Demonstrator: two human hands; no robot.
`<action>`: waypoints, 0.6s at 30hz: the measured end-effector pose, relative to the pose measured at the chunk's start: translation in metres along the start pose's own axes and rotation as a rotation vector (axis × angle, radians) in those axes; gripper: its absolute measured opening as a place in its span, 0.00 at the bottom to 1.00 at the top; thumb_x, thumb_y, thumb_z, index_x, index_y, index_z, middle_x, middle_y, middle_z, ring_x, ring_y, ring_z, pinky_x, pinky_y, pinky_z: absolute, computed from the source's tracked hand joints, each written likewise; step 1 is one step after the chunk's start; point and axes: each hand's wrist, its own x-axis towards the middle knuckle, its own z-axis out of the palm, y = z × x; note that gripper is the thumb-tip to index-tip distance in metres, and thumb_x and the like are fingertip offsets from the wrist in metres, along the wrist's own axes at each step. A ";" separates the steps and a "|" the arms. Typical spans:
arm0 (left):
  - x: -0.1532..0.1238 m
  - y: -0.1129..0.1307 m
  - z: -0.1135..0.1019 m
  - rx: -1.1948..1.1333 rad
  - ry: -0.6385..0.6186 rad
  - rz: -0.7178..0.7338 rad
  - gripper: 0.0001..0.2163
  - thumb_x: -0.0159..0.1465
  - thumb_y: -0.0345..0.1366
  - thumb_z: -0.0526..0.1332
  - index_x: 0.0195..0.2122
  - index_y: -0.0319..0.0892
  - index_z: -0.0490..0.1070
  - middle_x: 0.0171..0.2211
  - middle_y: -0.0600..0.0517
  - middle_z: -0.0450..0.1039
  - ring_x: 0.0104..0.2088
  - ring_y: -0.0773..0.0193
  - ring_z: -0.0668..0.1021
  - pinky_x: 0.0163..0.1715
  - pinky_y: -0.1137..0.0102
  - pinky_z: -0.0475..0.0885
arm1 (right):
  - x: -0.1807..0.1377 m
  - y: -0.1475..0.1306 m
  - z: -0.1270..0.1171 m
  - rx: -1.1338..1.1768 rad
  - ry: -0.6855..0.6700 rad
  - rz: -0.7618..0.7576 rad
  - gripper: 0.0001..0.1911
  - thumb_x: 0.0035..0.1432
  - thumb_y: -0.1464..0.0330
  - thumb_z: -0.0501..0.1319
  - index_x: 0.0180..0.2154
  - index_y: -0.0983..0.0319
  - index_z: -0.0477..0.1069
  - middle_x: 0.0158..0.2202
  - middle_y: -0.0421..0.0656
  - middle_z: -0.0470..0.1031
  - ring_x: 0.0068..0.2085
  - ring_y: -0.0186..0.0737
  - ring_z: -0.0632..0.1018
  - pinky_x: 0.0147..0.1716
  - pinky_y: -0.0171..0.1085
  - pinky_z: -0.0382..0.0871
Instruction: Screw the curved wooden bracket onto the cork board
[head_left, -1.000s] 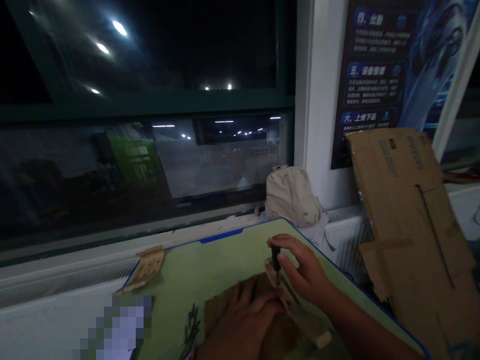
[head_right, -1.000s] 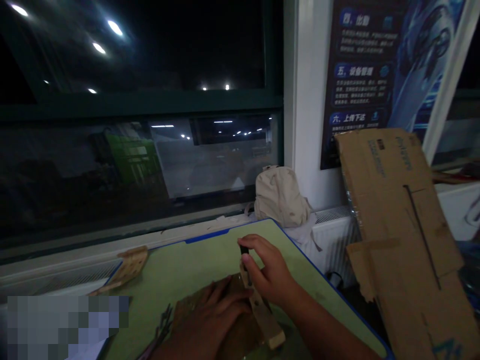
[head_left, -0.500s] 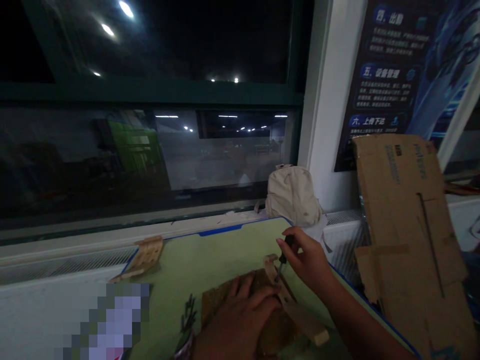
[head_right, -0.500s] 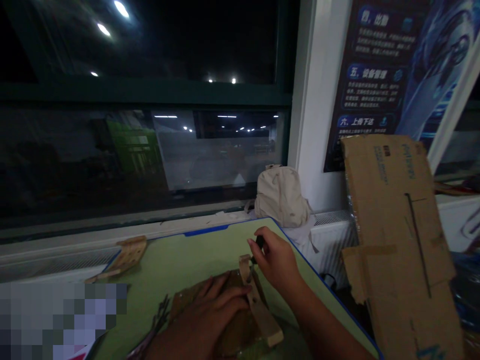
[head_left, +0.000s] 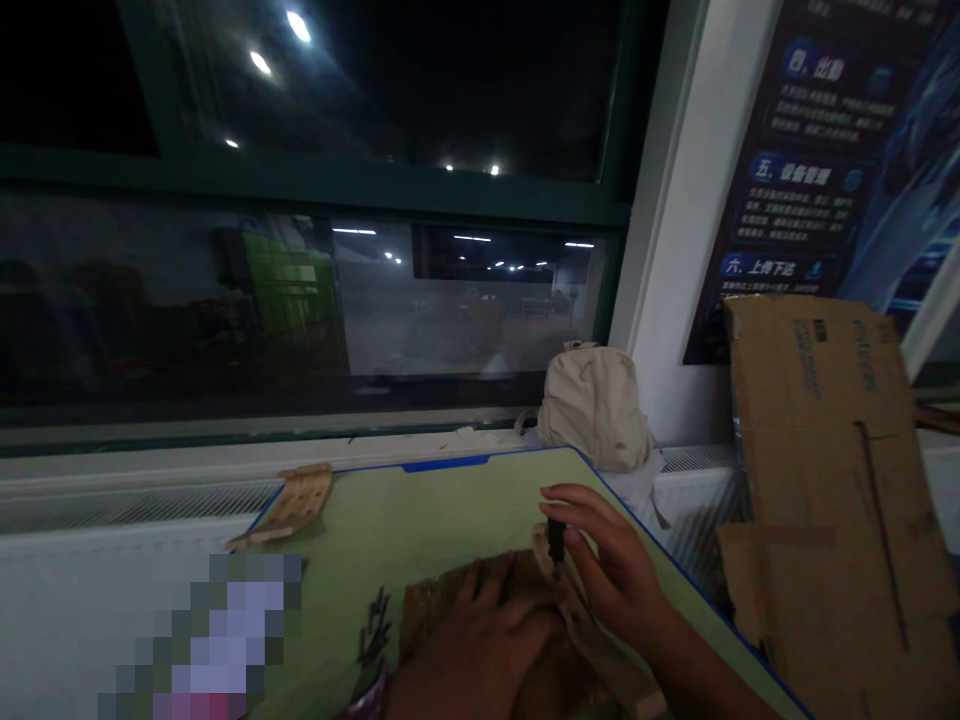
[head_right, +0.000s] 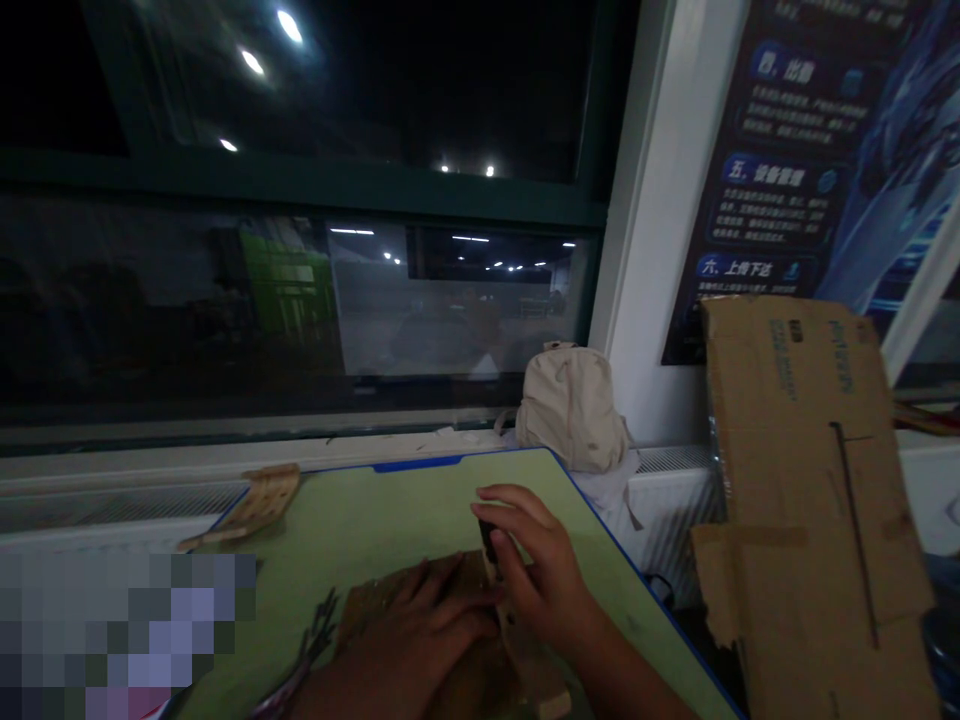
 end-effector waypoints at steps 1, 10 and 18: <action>0.000 0.000 0.001 0.002 0.005 0.001 0.30 0.68 0.52 0.68 0.68 0.52 0.65 0.72 0.50 0.63 0.72 0.37 0.60 0.71 0.37 0.52 | -0.002 0.000 0.002 0.070 -0.031 0.047 0.15 0.72 0.70 0.57 0.52 0.53 0.80 0.47 0.48 0.85 0.49 0.45 0.86 0.46 0.43 0.82; -0.003 0.006 -0.007 -0.032 -0.039 -0.027 0.31 0.67 0.53 0.68 0.68 0.52 0.65 0.72 0.51 0.63 0.73 0.33 0.57 0.71 0.34 0.52 | 0.002 0.020 0.003 -0.028 0.208 0.228 0.06 0.64 0.63 0.68 0.36 0.57 0.76 0.30 0.40 0.75 0.29 0.37 0.77 0.27 0.35 0.74; 0.001 0.001 0.000 -0.044 -0.028 -0.036 0.26 0.73 0.48 0.64 0.71 0.56 0.63 0.73 0.54 0.61 0.75 0.34 0.55 0.71 0.34 0.51 | 0.002 0.007 -0.007 0.038 0.009 0.022 0.20 0.75 0.59 0.52 0.52 0.57 0.80 0.39 0.48 0.79 0.40 0.44 0.82 0.36 0.41 0.79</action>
